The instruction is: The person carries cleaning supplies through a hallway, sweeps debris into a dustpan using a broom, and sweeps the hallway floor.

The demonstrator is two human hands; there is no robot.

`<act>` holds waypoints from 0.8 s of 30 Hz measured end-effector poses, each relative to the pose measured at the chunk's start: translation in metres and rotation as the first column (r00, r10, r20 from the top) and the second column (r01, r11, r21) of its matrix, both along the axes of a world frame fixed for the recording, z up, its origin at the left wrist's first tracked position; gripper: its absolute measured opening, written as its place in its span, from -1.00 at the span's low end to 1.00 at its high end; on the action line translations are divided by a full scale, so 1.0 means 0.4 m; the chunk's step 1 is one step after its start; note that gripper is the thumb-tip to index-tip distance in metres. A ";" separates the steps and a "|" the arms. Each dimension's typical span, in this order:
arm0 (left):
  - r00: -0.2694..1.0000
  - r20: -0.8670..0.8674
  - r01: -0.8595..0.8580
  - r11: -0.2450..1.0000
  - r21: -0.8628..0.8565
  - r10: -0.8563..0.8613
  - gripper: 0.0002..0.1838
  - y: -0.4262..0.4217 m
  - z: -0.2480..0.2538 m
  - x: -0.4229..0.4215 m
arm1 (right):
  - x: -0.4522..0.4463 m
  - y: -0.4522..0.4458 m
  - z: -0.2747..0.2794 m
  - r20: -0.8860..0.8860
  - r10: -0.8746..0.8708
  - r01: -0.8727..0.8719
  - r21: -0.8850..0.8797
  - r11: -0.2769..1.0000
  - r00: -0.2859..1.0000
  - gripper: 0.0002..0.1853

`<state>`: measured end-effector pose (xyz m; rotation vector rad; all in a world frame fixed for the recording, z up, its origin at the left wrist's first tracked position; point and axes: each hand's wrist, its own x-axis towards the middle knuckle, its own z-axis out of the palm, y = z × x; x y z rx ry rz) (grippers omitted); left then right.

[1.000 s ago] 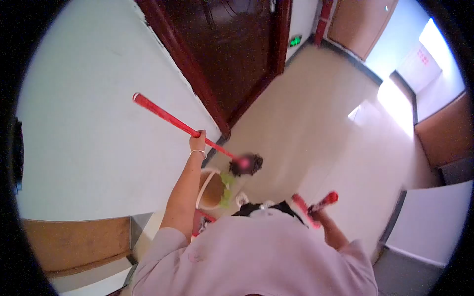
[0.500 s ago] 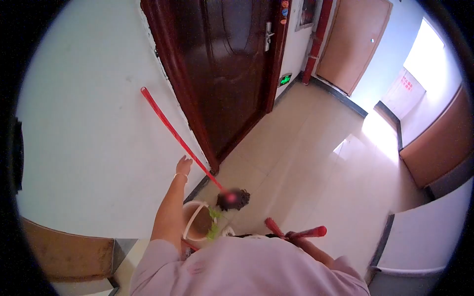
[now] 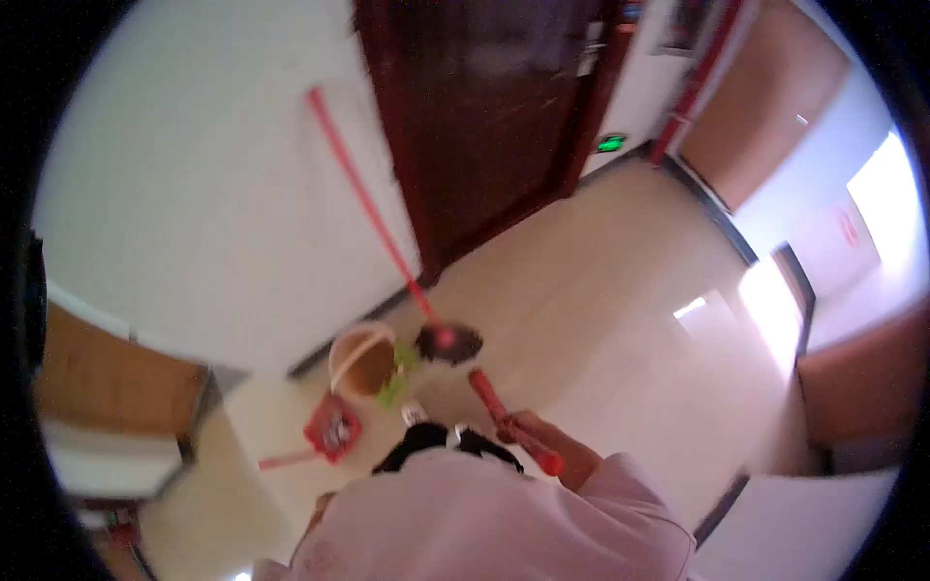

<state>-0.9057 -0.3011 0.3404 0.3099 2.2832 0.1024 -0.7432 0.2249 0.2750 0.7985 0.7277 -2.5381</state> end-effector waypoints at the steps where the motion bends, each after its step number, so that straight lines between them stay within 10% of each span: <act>1: 0.814 0.127 -0.571 0.821 -0.014 0.567 -0.83 0.019 0.100 0.090 | 0.029 -0.025 0.095 0.064 0.295 -0.270 0.623 0.734 0.953 -0.70; 2: 0.663 0.166 -0.747 0.661 0.079 0.730 -0.83 -0.006 0.123 0.147 | 0.014 -0.042 0.256 0.251 0.521 -0.345 0.934 0.090 0.816 -0.74; 4: 0.560 0.256 -0.809 0.454 0.372 0.788 -0.82 -0.060 0.118 0.223 | -0.006 -0.054 0.186 0.287 0.277 -0.385 0.453 0.804 0.917 -0.82; 5: 0.516 0.297 -0.818 0.360 0.449 0.803 -0.81 -0.073 0.122 0.238 | -0.026 -0.124 0.286 0.374 0.102 -0.225 0.299 0.927 0.922 -0.82; 6: 0.471 0.348 -0.841 0.293 0.455 0.811 -0.79 -0.067 0.160 0.256 | -0.022 -0.106 0.203 0.244 0.364 -0.400 0.119 0.909 0.899 -0.84; 12: 0.192 0.602 -0.842 -0.186 0.507 0.775 -0.71 -0.285 0.184 0.228 | -0.034 -0.432 0.352 0.526 0.329 -0.476 0.171 0.863 0.784 -0.92; 13: 0.161 0.584 -0.854 -0.185 0.487 0.796 -0.71 -0.009 0.315 0.147 | -0.099 -0.141 0.420 0.539 0.358 -0.495 0.131 0.859 0.763 -0.92; 16: 0.077 0.687 -0.797 -0.369 0.478 0.723 -0.70 -0.082 0.327 0.040 | -0.058 -0.148 0.389 0.520 0.398 -0.488 0.042 0.872 0.755 -0.83; 18: -0.207 0.881 -0.600 -0.766 0.230 0.426 -0.69 -0.129 0.313 -0.080 | -0.030 -0.188 0.415 0.255 0.577 -0.618 0.493 0.612 0.776 -0.75; 19: -0.227 0.910 -0.591 -0.792 0.154 0.346 -0.65 -0.146 0.327 -0.136 | -0.013 -0.205 0.387 0.278 0.483 -0.554 0.501 0.664 0.830 -0.73; 20: -0.210 0.938 -0.568 -0.816 0.112 0.275 -0.63 -0.166 0.319 -0.187 | -0.011 -0.283 0.489 0.314 0.587 -0.625 0.634 0.455 0.747 -0.75; 23: 0.158 0.835 -0.594 -0.624 0.507 0.527 -0.56 -0.208 0.245 -0.313 | 0.026 -0.384 0.471 0.624 0.705 -0.487 0.756 -0.437 0.337 -0.82; 24: 0.234 0.774 -0.588 -0.549 0.594 0.588 -0.54 -0.220 0.229 -0.349 | 0.049 -0.401 0.459 0.370 0.848 -0.287 0.919 -0.272 0.380 -0.84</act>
